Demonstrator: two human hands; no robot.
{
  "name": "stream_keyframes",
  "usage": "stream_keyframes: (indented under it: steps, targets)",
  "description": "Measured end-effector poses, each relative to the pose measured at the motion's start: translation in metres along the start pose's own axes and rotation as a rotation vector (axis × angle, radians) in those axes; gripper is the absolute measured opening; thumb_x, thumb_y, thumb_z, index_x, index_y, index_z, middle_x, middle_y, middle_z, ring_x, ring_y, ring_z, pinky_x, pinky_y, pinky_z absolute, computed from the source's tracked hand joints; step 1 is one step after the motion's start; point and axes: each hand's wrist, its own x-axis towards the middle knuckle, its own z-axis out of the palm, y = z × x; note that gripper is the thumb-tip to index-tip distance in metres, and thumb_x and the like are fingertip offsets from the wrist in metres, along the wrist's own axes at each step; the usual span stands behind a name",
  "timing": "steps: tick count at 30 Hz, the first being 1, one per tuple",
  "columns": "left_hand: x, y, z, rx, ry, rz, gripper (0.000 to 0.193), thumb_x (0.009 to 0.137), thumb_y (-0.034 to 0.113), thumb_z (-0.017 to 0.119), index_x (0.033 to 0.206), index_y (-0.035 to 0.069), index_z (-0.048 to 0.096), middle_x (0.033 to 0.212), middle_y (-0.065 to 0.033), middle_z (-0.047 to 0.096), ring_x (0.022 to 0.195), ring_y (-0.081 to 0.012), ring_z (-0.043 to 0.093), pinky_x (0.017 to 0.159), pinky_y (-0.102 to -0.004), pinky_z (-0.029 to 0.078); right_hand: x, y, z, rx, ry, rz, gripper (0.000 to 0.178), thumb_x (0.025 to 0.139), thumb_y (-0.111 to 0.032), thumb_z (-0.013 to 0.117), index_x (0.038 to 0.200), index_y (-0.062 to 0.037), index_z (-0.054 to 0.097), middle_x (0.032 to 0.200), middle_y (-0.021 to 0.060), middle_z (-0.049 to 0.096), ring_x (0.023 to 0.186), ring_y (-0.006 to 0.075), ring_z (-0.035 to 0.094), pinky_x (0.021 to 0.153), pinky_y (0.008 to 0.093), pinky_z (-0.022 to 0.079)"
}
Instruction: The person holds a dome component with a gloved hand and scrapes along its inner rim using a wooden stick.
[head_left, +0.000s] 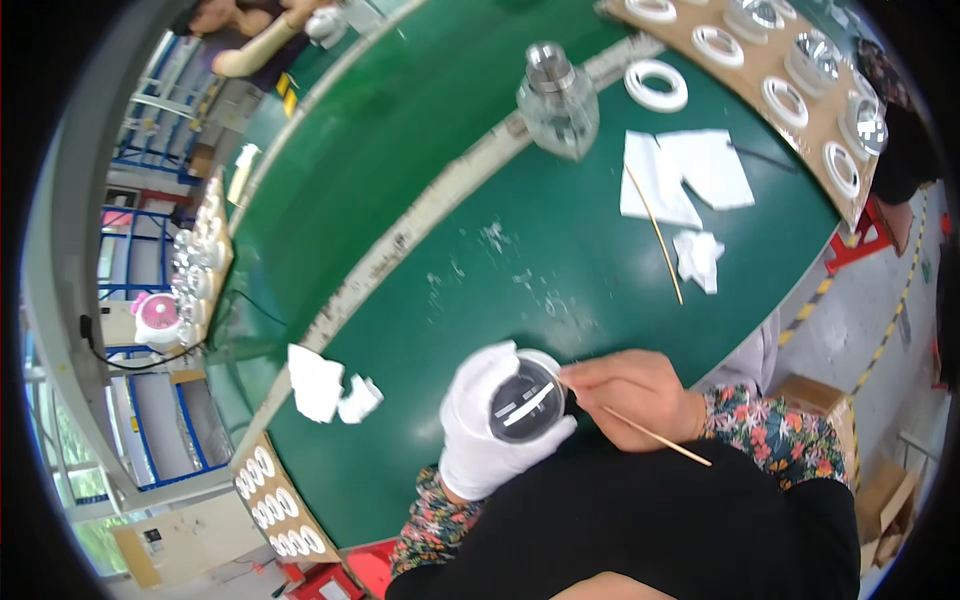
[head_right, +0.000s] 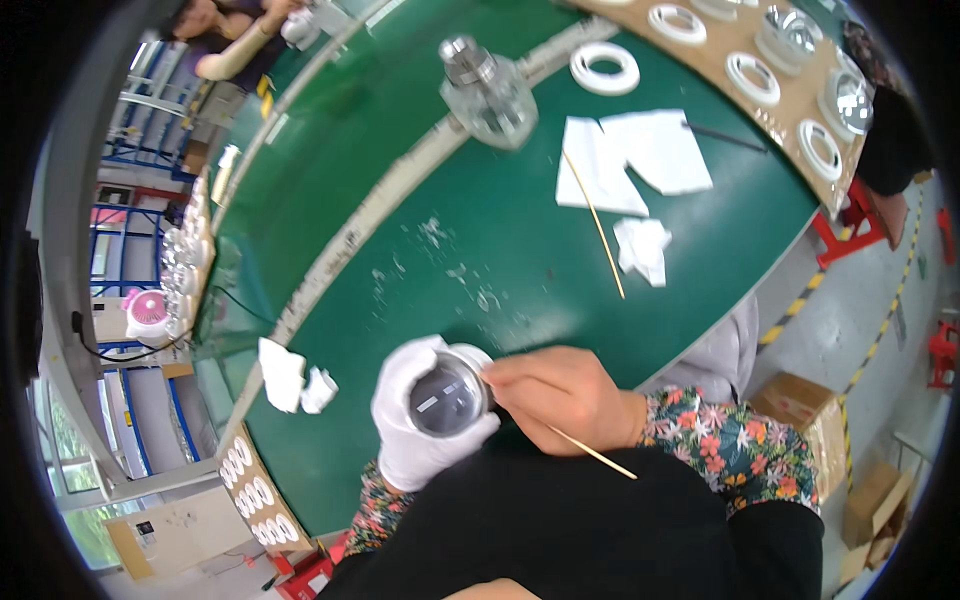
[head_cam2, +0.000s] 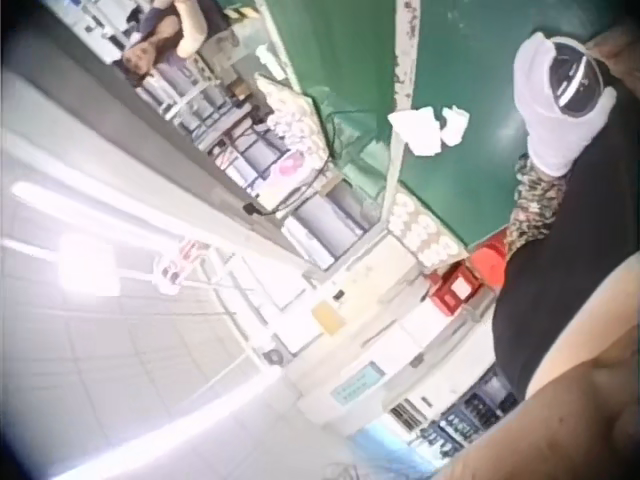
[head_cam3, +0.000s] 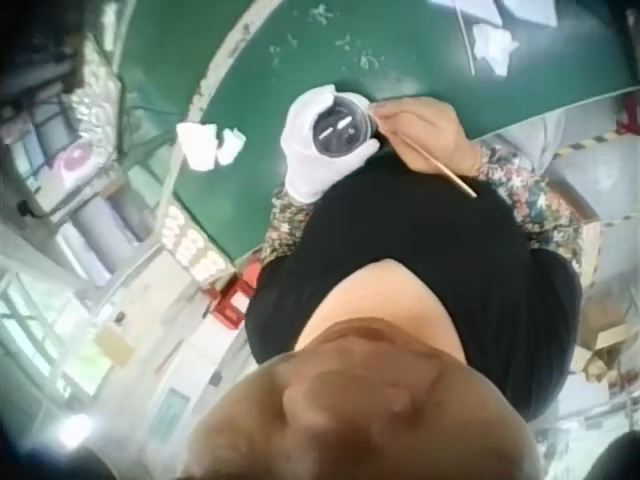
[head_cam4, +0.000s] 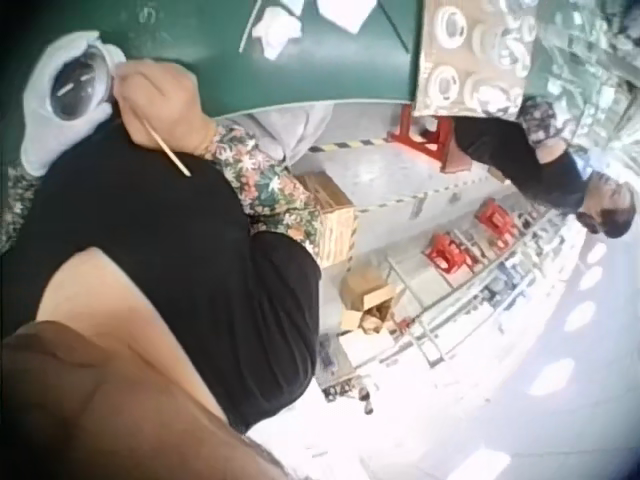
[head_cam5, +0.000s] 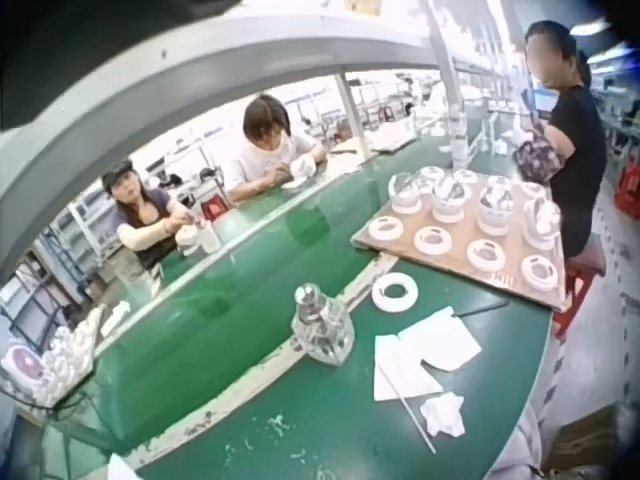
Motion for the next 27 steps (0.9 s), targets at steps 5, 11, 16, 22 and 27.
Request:
stream_keyframes:
  steps: [5,11,16,22,27]
  targets:
    - [-0.004,-0.001,0.005,0.054,0.011,0.014,0.085,0.058,0.027,0.096,0.127,0.006,0.051,0.118,-0.0176,0.062,0.102,-0.0361,0.066,0.086,-0.0430,0.055,-0.004,0.001,-0.005,0.012,-0.013,-0.019,0.013,0.076,0.004,0.072,0.088,0.0028,0.066,0.096,0.0146,0.071,0.071,0.0266,0.070,0.062,0.0333,0.057]
    - [-0.004,0.000,0.004,0.040,0.023,0.017,0.083,0.059,0.024,0.096,0.128,0.006,0.052,0.121,-0.0180,0.061,0.106,-0.0321,0.065,0.091,-0.0404,0.054,-0.002,0.003,-0.004,0.053,-0.029,0.019,0.015,0.075,0.004,0.073,0.085,-0.0008,0.062,0.099,0.0140,0.071,0.072,0.0272,0.070,0.062,0.0330,0.057]
    - [0.000,-0.001,0.004,0.023,0.027,0.046,0.082,0.060,0.025,0.096,0.127,0.005,0.054,0.118,-0.0166,0.063,0.105,-0.0324,0.065,0.091,-0.0410,0.054,0.001,0.003,-0.006,0.037,-0.093,0.067,0.018,0.076,0.001,0.075,0.088,-0.0028,0.063,0.102,0.0147,0.073,0.078,0.0277,0.073,0.067,0.0338,0.059]
    - [-0.014,-0.012,0.002,0.065,0.069,0.002,0.082,0.053,0.029,0.098,0.121,0.003,0.059,0.117,-0.0171,0.063,0.103,-0.0333,0.065,0.089,-0.0419,0.054,-0.006,0.009,0.008,0.146,-0.077,0.068,0.020,0.088,-0.005,0.067,0.108,-0.0030,0.066,0.102,0.0112,0.070,0.084,0.0288,0.071,0.071,0.0352,0.058]
    - [-0.027,-0.048,0.012,-0.333,0.059,-0.119,0.082,0.052,0.030,0.098,0.120,0.004,0.059,0.117,-0.0176,0.063,0.103,-0.0336,0.066,0.089,-0.0425,0.055,-0.006,0.009,0.006,0.183,-0.094,0.078,0.017,0.092,-0.004,0.062,0.109,-0.0028,0.064,0.102,0.0104,0.069,0.086,0.0286,0.070,0.075,0.0354,0.056]
